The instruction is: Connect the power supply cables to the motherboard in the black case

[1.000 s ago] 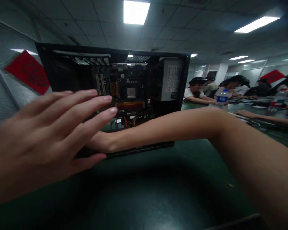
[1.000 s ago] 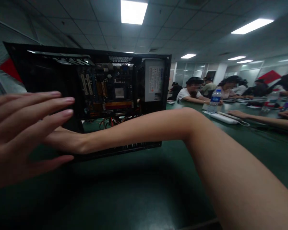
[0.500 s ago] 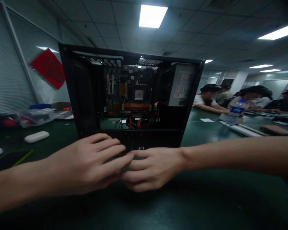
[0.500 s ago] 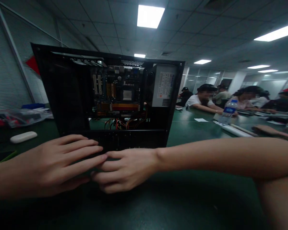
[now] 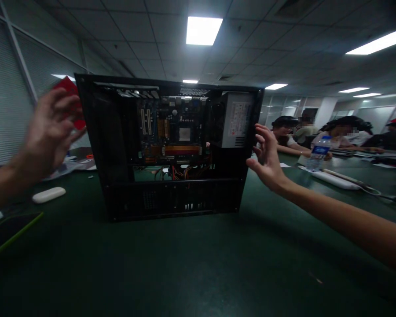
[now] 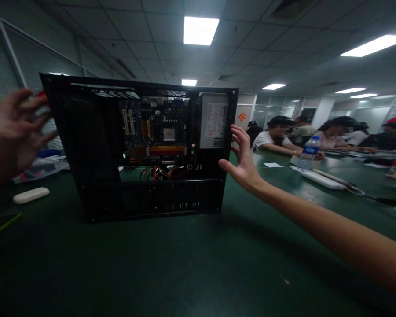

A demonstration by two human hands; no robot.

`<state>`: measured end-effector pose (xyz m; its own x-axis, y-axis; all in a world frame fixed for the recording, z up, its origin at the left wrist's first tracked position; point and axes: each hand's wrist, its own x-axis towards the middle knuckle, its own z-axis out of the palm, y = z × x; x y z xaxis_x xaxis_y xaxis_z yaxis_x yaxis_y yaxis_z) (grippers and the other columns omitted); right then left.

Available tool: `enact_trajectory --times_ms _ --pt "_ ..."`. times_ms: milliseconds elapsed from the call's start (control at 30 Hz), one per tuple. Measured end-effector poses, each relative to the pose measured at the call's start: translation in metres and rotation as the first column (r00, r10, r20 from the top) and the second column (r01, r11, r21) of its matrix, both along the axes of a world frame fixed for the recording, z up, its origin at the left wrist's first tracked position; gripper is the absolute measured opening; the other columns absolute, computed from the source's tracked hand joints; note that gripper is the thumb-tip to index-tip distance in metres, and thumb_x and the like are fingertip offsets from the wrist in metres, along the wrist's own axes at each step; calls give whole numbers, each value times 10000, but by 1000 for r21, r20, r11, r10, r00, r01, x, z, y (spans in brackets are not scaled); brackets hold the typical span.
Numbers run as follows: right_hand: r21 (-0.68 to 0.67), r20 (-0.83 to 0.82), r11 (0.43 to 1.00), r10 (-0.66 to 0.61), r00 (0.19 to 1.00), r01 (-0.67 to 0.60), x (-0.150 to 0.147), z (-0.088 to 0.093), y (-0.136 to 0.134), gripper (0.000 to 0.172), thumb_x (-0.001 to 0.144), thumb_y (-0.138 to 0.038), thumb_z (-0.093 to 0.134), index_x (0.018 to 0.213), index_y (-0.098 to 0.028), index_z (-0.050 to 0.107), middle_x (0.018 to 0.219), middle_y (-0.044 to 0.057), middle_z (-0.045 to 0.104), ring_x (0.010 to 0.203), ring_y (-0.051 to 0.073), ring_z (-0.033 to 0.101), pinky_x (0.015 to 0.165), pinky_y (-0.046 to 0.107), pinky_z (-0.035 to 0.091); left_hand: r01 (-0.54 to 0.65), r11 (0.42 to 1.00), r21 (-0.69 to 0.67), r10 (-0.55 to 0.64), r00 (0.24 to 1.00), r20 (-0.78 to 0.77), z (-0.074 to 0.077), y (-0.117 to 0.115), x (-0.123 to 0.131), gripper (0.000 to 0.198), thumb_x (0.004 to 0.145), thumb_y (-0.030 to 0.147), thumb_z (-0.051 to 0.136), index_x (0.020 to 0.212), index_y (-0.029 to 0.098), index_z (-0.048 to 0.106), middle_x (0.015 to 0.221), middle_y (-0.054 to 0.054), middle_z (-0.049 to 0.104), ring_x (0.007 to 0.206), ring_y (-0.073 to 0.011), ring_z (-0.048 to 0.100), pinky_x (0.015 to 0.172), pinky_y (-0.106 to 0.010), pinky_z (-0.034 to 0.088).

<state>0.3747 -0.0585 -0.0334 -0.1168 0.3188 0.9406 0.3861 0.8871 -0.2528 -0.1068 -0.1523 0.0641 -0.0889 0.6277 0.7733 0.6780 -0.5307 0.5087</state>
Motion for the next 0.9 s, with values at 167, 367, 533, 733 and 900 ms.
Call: enact_trajectory --times_ms 167,367,533,733,900 --pt "-29 -209 999 -27 978 22 -31 -7 20 1044 776 -669 810 1620 -362 277 1716 110 276 1531 355 394 1207 601 430 28 999 -32 -23 991 134 -35 30 29 797 838 357 744 1524 227 359 1614 -39 531 1418 -245 543 1159 -431 487" --pt "-336 -389 922 52 920 -194 -34 -15 36 582 754 -627 820 1166 -253 650 1247 121 717 1201 372 650 1115 623 488 0 1000 19 -4 981 195 -55 34 27 562 812 230 705 1350 168 553 1547 -110 582 1370 -266 580 1187 -449 493" --pt "-497 -357 856 -52 933 -143 -33 -42 25 406 642 -425 793 950 -210 636 928 56 713 900 279 636 891 477 562 4 992 -128 47 919 391 -68 41 21 569 553 283 750 1094 183 607 1223 -118 725 1130 -329 682 1028 -477 576" --pt "-462 -350 887 -159 923 -22 -41 -48 16 197 615 -309 604 791 -233 558 750 8 577 732 211 513 673 367 485 -142 982 -124 177 920 349 -70 35 26 371 481 297 623 834 211 552 802 -23 636 780 -239 620 692 -354 553" --pt "-400 -325 917 -130 937 -12 -44 -40 9 249 633 -301 583 873 -242 558 829 30 622 796 245 565 755 420 534 -170 984 63 147 951 273 -71 35 26 401 508 305 595 895 205 561 841 -20 629 788 -227 599 727 -363 556"
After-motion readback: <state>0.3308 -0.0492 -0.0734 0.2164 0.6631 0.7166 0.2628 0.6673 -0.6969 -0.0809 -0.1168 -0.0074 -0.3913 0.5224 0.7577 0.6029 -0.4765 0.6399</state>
